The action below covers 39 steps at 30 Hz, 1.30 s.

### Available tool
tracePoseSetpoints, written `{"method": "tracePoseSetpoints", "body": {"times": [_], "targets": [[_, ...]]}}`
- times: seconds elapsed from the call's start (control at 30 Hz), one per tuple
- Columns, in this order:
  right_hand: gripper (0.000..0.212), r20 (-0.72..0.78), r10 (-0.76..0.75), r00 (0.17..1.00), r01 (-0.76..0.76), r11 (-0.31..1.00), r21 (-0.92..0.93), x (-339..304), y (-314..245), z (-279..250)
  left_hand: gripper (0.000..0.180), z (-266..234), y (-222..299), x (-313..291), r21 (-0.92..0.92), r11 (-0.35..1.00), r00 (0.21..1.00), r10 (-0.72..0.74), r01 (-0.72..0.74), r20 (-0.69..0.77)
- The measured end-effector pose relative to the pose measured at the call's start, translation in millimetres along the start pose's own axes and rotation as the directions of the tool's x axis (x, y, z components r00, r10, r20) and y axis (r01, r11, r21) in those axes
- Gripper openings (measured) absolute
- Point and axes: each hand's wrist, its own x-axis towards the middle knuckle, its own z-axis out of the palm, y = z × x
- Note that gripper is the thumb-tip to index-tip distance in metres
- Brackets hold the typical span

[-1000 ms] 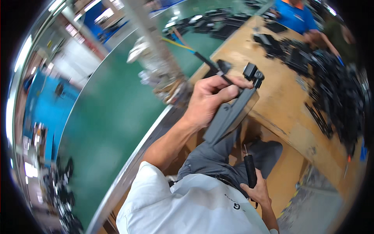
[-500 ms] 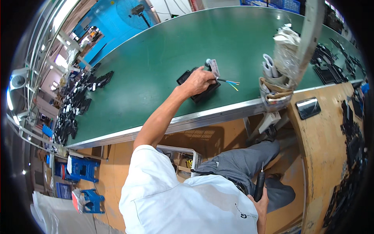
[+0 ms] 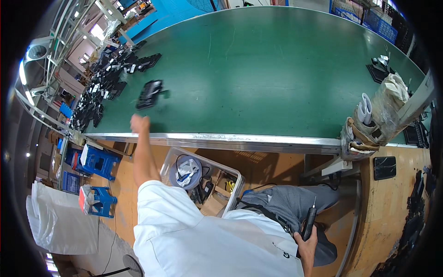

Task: Assembling electronic components using an electric screwdriver at a factory workbench.

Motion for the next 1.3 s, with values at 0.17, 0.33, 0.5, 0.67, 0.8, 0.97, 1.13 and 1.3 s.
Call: {"method": "tracePoseSetpoints", "body": {"times": [0.17, 0.33, 0.5, 0.67, 0.8, 0.97, 1.13, 1.3], "targets": [[0.054, 0.042, -0.036, 0.998, 0.033, 0.997, 0.071, 8.2, 28.8, 3.9, 0.026, -25.5, 2.1, -52.5, -0.521, 0.696, 0.869, 0.404, -0.495, -0.285], [0.055, 0.052, 0.014, 0.999, -0.022, 0.986, 0.168, -0.7, 5.6, -8.0, 0.022, -112.4, 198.3, -274.0, -0.997, -0.071, 0.493, 0.868, -0.011, -0.067], [0.065, -0.041, 0.146, 0.988, -0.138, 0.980, 0.146, -15.7, -10.6, -13.6, 0.059, -243.6, 272.6, -450.7, -0.539, -0.350, -0.076, 0.783, 0.766, -0.617], [0.075, -0.223, 0.211, 0.952, -0.159, 0.960, 0.229, -58.0, 19.6, -4.0, 0.020, -352.5, 265.0, -551.1, -0.313, -0.211, -0.153, 0.547, 0.926, -0.823], [0.073, -0.182, 0.487, 0.854, -0.373, 0.819, 0.437, -91.2, 2.5, -26.5, 0.019, -370.4, 270.6, -603.4, -0.343, -0.017, -0.279, 0.546, 0.939, -0.790], [0.076, -0.255, 0.441, 0.860, -0.297, 0.841, 0.453, -93.7, 45.8, -9.5, 0.018, -362.4, 244.4, -594.9, -0.413, 0.145, -0.422, 0.537, 0.899, -0.730], [0.080, -0.253, 0.324, 0.912, -0.206, 0.893, 0.401, -89.5, 54.1, -10.2, 0.018, -389.1, 260.0, -662.1, -0.530, 0.233, -0.558, 0.562, 0.815, -0.610], [0.078, -0.384, 0.228, 0.895, -0.037, 0.895, 0.445, -90.3, 71.9, -5.7, 0.018, -383.9, 240.4, -676.1, -0.621, 0.360, -0.700, 0.532, 0.696, -0.476]]}}
